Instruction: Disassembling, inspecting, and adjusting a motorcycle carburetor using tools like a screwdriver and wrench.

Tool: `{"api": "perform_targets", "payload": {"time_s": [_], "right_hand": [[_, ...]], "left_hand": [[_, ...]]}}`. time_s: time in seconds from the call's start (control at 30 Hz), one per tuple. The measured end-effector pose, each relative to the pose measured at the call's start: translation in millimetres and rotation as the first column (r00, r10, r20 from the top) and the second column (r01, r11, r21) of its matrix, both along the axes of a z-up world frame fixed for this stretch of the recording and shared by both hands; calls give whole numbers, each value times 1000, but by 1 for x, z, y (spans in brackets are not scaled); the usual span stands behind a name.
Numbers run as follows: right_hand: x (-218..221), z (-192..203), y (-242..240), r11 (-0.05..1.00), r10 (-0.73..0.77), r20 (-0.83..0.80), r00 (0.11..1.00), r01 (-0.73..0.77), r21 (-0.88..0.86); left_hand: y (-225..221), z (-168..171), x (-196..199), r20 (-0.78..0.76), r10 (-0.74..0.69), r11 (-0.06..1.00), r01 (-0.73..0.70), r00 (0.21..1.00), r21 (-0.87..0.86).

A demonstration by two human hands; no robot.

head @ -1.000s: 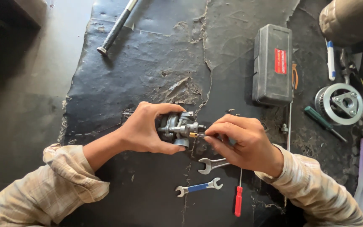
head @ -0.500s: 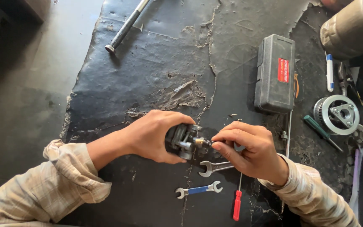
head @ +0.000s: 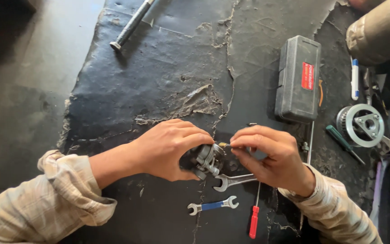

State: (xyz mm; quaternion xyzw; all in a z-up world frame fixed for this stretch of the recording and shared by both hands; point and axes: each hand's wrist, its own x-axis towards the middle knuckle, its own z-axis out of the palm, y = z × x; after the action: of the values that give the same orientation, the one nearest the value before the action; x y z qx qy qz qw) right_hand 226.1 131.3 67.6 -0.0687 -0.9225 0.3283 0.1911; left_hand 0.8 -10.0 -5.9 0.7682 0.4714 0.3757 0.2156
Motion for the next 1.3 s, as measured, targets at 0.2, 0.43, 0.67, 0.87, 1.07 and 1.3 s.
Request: {"api": "perform_targets", "payload": {"time_s": [0.2, 0.43, 0.67, 0.87, 1.07, 1.3], "right_hand": [[2, 0, 24, 994, -54, 70, 996, 48, 95], [7, -21, 43, 991, -132, 201, 971, 129, 30], [7, -25, 46, 994, -107, 204, 973, 99, 48], [5, -26, 45, 995, -83, 195, 977, 70, 72], [4, -24, 43, 994, -39, 168, 985, 21, 108], [7, -6, 43, 990, -87, 132, 987, 71, 121]], "left_hand": [[2, -2, 0, -15, -6, 1000, 7, 1000, 23], [2, -1, -2, -20, -7, 1000, 7, 1000, 10], [3, 0, -1, -34, 4, 1000, -3, 999, 23], [3, 0, -2, -34, -1, 1000, 2, 999, 23], [4, 2, -1, -34, 8, 999, -7, 999, 31], [3, 3, -2, -36, 1, 1000, -1, 999, 21]]}}
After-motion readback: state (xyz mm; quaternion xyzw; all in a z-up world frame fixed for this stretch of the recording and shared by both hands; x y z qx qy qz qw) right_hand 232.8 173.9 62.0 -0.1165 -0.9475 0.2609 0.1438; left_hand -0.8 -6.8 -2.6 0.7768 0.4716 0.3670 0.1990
